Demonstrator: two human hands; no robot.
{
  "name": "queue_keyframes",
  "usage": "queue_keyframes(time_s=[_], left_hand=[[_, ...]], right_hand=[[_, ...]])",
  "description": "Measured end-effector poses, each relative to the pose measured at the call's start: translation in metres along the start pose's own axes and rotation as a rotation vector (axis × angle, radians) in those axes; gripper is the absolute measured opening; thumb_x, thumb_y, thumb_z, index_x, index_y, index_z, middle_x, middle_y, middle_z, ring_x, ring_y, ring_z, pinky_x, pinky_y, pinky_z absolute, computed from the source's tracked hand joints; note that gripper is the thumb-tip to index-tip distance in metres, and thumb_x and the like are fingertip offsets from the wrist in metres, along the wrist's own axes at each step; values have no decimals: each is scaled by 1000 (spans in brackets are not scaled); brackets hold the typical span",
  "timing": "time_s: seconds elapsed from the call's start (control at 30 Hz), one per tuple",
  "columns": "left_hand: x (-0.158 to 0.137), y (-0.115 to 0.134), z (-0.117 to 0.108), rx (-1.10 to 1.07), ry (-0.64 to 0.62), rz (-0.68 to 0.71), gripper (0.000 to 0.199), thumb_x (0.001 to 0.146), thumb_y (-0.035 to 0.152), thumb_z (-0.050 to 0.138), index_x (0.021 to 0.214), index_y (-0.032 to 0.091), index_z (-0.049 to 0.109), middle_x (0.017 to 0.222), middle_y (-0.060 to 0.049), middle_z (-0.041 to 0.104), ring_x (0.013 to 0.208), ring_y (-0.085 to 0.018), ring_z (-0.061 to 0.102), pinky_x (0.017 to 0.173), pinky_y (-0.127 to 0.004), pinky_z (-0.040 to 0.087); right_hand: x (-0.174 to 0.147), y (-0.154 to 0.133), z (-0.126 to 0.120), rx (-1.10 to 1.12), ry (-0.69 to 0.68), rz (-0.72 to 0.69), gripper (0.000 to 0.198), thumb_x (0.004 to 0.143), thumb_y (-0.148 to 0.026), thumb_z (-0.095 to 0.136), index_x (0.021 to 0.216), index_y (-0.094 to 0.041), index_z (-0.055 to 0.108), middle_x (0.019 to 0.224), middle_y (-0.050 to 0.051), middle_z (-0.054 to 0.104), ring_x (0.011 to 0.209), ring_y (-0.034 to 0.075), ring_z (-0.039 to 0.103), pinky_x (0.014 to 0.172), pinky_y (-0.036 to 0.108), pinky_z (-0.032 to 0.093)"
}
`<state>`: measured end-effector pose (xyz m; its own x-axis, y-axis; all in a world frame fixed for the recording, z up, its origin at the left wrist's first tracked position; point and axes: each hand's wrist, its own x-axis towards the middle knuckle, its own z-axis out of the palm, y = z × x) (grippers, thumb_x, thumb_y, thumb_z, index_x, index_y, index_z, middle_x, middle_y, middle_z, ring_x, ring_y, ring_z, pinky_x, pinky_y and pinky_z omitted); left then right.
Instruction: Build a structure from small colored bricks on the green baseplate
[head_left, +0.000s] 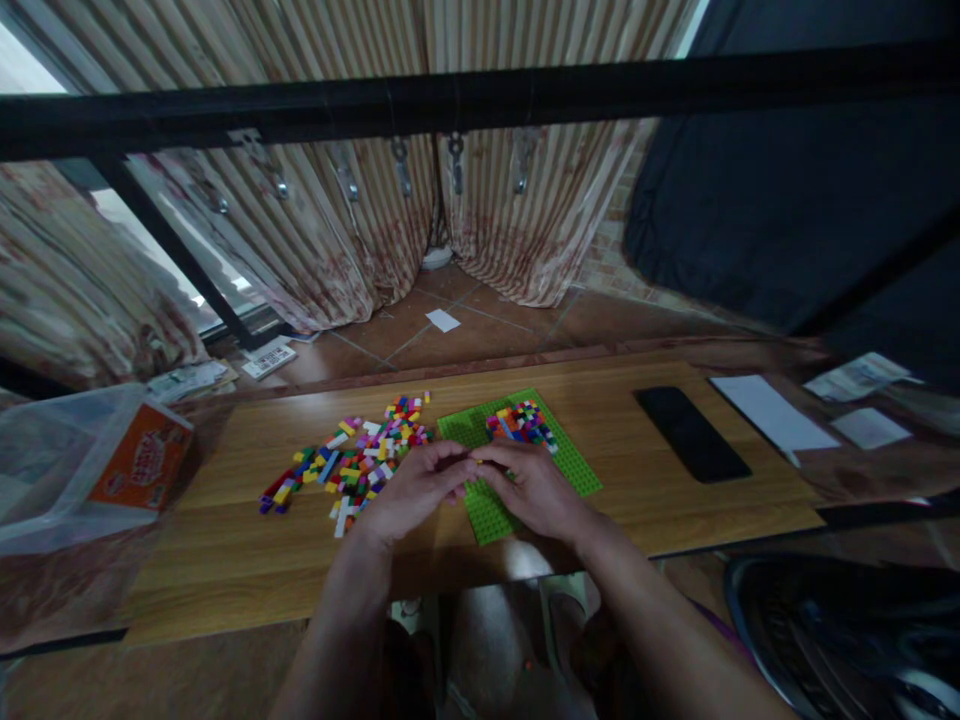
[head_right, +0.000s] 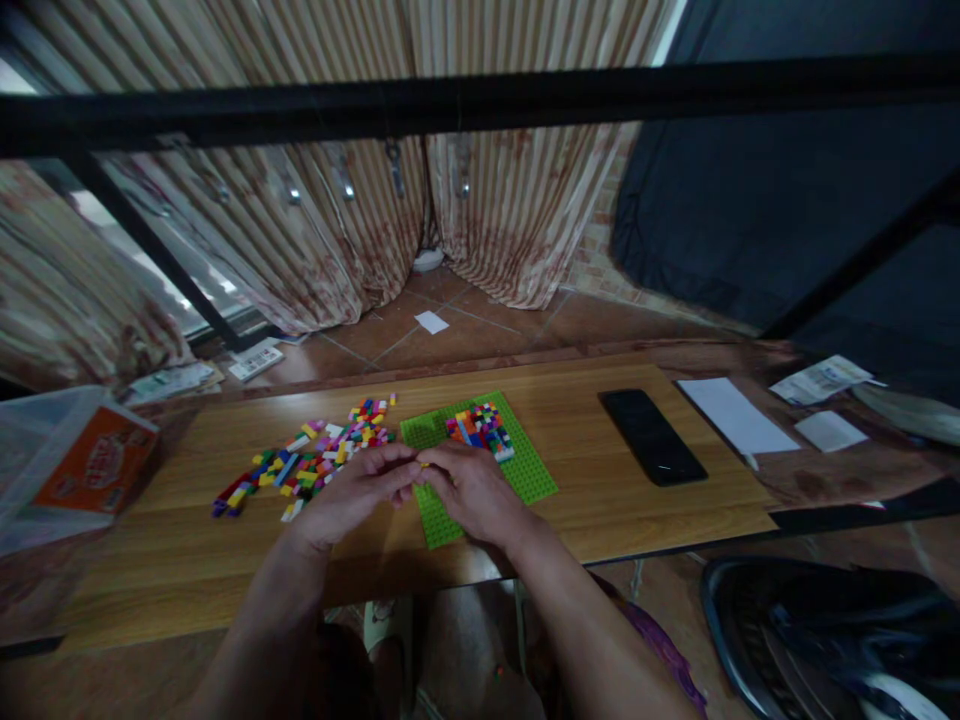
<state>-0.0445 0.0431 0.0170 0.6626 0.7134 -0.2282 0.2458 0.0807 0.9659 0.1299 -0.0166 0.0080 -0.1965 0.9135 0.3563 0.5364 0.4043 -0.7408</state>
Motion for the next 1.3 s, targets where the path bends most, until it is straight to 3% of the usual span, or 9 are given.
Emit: queue_keyframes(time_s=[0.2, 0.3, 0.5, 0.6, 1.03, 1.3], left_hand=[[2, -2, 1, 5, 5, -2, 32, 80, 46, 62, 83, 15, 62, 71, 2, 55, 64, -10, 50, 62, -23, 42], [3, -4, 1, -14, 39, -32, 30, 78, 43, 65, 89, 15, 63, 75, 1, 59, 66, -10, 52, 62, -23, 42], [3, -6, 0, -38, 114, -77, 30, 76, 39, 67, 95, 15, 64, 80, 1, 62, 65, -10, 54, 62, -24, 43], [3, -8, -2, -18, 117, -60, 31, 76, 40, 67, 95, 16, 65, 81, 1, 62, 66, -10, 54, 63, -24, 44], [3, -6, -2, -21, 127, -51, 28, 76, 38, 67, 93, 16, 65, 79, 1, 63, 64, -9, 53, 62, -24, 43], [2, -3, -2, 10, 143, -53, 26, 76, 37, 65, 91, 16, 65, 76, 1, 63, 63, -10, 53, 61, -24, 44]], right_hand=[[1, -1, -1, -14, 0, -7, 18, 94, -22, 51, 90, -21, 69, 85, 3, 68, 80, 14, 61, 75, 27, 45], [2, 5, -8, -1, 78, 38, 17, 92, -23, 54, 88, -22, 71, 87, 3, 69, 84, 15, 62, 79, 29, 46], [-4, 46, -45, 16, 433, 382, 19, 79, -36, 65, 81, -19, 74, 83, 5, 72, 75, 18, 65, 72, 32, 49], [-9, 58, -59, -2, 490, 524, 25, 73, -39, 67, 83, -17, 75, 82, 6, 74, 72, 20, 66, 70, 32, 49], [-6, 50, -58, -211, 375, 646, 19, 73, -31, 63, 78, -17, 75, 74, 4, 74, 71, 19, 68, 65, 27, 47], [-3, 45, -48, -432, 346, 714, 22, 76, -36, 62, 76, -17, 74, 73, 6, 73, 69, 21, 66, 61, 28, 42]])
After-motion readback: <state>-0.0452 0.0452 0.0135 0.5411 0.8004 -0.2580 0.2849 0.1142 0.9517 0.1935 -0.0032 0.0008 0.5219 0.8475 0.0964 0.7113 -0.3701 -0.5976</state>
